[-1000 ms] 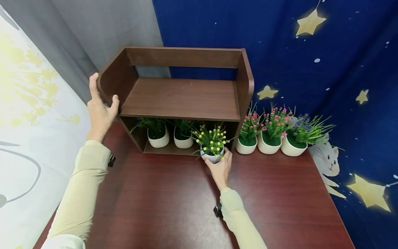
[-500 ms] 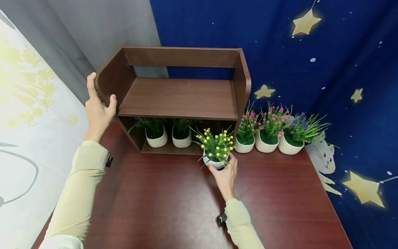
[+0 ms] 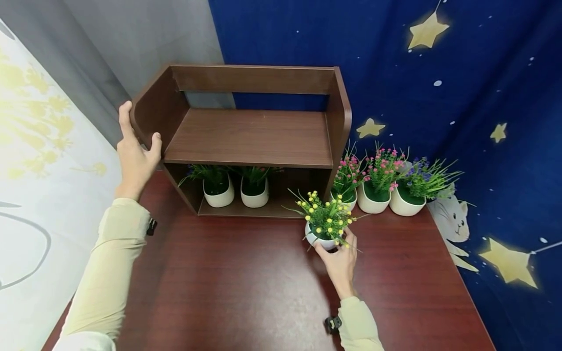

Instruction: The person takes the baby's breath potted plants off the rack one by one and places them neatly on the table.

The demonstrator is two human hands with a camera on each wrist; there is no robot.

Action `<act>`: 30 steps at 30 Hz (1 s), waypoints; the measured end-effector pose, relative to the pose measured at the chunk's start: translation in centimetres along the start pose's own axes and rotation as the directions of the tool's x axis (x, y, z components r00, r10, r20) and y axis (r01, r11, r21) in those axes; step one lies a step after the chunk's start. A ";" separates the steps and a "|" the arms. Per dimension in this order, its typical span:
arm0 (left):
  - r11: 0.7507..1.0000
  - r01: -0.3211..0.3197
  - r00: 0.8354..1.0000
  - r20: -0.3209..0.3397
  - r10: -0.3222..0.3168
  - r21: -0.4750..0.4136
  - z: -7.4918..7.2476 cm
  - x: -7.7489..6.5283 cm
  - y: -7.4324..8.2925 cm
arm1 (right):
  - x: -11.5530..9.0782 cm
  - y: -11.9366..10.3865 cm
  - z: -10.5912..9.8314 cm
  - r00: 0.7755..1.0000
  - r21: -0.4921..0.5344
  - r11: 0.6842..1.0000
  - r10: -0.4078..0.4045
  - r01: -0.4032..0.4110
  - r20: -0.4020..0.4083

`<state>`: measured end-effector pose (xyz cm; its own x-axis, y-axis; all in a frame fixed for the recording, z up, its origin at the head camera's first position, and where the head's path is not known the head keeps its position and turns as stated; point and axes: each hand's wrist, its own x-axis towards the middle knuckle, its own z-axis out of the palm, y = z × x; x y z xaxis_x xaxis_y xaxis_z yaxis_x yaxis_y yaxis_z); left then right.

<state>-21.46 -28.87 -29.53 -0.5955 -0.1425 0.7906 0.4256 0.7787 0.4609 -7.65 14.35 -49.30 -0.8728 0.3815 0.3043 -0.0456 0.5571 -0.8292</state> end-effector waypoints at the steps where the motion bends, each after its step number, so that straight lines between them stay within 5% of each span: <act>1: 1.000 -0.001 1.000 0.002 0.001 0.001 0.0 0.0 0.0 | 0.0 0.3 -0.3 1.000 -0.011 1.000 -0.003 0.003 -0.003; 10: 1.000 -0.018 1.000 0.002 0.018 0.002 -0.2 -0.1 0.0 | 0.3 3.0 -3.5 0.999 -0.099 0.995 0.019 -0.022 -0.034; 17: 1.000 -0.018 1.000 -0.001 0.018 0.000 -0.1 0.0 0.0 | 1.4 5.4 -5.7 0.992 -0.151 0.986 -0.088 0.073 -0.094; 30: 1.000 -0.003 1.000 0.001 0.003 0.011 0.1 0.0 -0.3 | 4.2 8.7 -10.5 0.986 -0.243 0.969 -0.002 -0.039 -0.167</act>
<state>-21.69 -29.05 -29.73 -0.5948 -0.1392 0.7917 0.4199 0.7860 0.4537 -6.64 28.56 -50.35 -0.7793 0.4984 0.3799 0.1081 0.7040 -0.7020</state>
